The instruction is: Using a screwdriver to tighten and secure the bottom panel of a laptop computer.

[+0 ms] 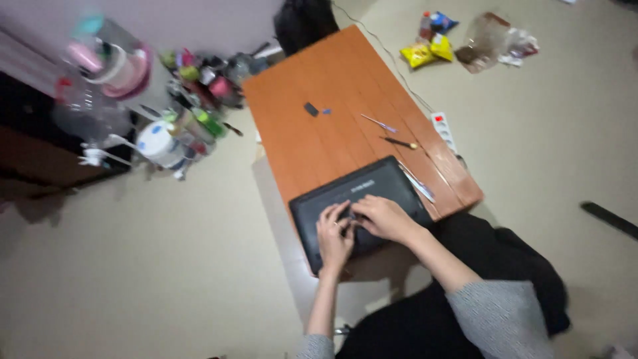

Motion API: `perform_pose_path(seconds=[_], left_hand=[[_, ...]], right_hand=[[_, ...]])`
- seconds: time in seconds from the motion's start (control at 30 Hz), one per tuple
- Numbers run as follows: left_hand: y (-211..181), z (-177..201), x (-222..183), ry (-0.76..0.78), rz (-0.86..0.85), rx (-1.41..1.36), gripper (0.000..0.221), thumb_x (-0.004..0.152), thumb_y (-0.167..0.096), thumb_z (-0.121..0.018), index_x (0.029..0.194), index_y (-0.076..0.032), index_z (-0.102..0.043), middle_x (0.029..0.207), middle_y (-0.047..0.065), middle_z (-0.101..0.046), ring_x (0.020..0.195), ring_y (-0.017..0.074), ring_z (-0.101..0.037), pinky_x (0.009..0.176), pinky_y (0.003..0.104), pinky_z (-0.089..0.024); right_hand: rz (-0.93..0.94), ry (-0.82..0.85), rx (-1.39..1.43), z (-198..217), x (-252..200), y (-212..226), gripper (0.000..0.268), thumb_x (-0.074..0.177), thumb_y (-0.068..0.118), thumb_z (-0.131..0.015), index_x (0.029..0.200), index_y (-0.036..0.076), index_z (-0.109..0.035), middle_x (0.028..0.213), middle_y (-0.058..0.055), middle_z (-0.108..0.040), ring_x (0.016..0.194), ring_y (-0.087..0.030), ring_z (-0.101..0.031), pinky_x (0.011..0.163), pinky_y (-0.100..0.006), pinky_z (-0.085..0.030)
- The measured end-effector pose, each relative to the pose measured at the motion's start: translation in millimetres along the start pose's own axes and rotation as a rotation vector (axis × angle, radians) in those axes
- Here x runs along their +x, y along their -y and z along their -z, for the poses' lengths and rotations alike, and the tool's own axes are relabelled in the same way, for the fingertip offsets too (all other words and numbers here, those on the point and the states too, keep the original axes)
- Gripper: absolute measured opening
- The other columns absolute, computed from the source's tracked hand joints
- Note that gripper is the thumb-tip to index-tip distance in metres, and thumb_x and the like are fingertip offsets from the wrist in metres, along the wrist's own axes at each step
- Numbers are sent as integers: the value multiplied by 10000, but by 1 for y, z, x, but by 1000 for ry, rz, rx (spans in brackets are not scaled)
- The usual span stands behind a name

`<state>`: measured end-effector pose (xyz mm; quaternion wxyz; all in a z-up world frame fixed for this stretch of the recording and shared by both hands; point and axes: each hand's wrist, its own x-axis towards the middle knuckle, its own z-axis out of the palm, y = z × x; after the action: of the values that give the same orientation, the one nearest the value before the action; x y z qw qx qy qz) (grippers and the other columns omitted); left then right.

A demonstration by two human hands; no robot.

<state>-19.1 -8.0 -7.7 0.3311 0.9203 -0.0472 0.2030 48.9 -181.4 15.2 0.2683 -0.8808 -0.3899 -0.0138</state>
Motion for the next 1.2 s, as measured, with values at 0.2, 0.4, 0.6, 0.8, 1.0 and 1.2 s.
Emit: perform_pose_path(seconds=[0.2, 0.4, 0.6, 0.8, 1.0, 1.2], left_hand=[[-2, -3, 6, 49, 7, 41, 109, 777, -191, -780, 880, -161, -766, 1284, -72, -694, 1252, 226, -560, 980, 411, -452], [8, -8, 5, 20, 87, -51, 140, 767, -181, -825, 883, -165, -750, 1246, -48, -688, 1250, 242, -557, 994, 413, -457], [4, -4, 3, 53, 125, -49, 112, 764, -204, -832, 852, -192, -763, 1275, -74, -659, 1275, 232, -530, 973, 407, -454], [4, -3, 5, 50, 137, -59, 110, 721, -202, -847, 800, -202, -771, 1258, -70, -666, 1271, 243, -531, 998, 428, -448], [1, -1, 7, 57, 126, -41, 102, 729, -205, -813, 822, -203, -772, 1283, -65, -652, 1294, 245, -516, 982, 440, -457], [3, 0, 7, 93, 153, -25, 108, 737, -217, -802, 844, -226, -785, 1296, -100, -653, 1301, 213, -501, 1020, 410, -433]], right_hand=[[-19, -85, -31, 0, 0, -1, 274, 888, 316, -722, 1122, 195, -646, 886, -22, -697, 928, -231, -686, 747, -375, -593], [-126, -13, -5, 1, -2, 0, 281, 974, 413, -636, 1144, 189, -614, 873, -28, -678, 918, -233, -703, 730, -377, -607], [-123, 101, 0, 4, -3, 2, 230, 961, 287, -660, 1160, 174, -638, 927, -31, -719, 966, -233, -714, 776, -358, -601], [-79, 56, -63, 4, -4, 7, 150, 915, 274, -688, 1034, 184, -672, 861, -3, -696, 939, -187, -687, 757, -308, -595], [-39, -6, -154, 3, -2, 5, 155, 892, 302, -700, 973, 174, -667, 834, 4, -662, 911, -186, -669, 743, -310, -587], [-27, -49, -187, 0, -1, 8, 218, 862, 339, -682, 973, 151, -682, 811, -21, -661, 875, -206, -659, 730, -324, -571]])
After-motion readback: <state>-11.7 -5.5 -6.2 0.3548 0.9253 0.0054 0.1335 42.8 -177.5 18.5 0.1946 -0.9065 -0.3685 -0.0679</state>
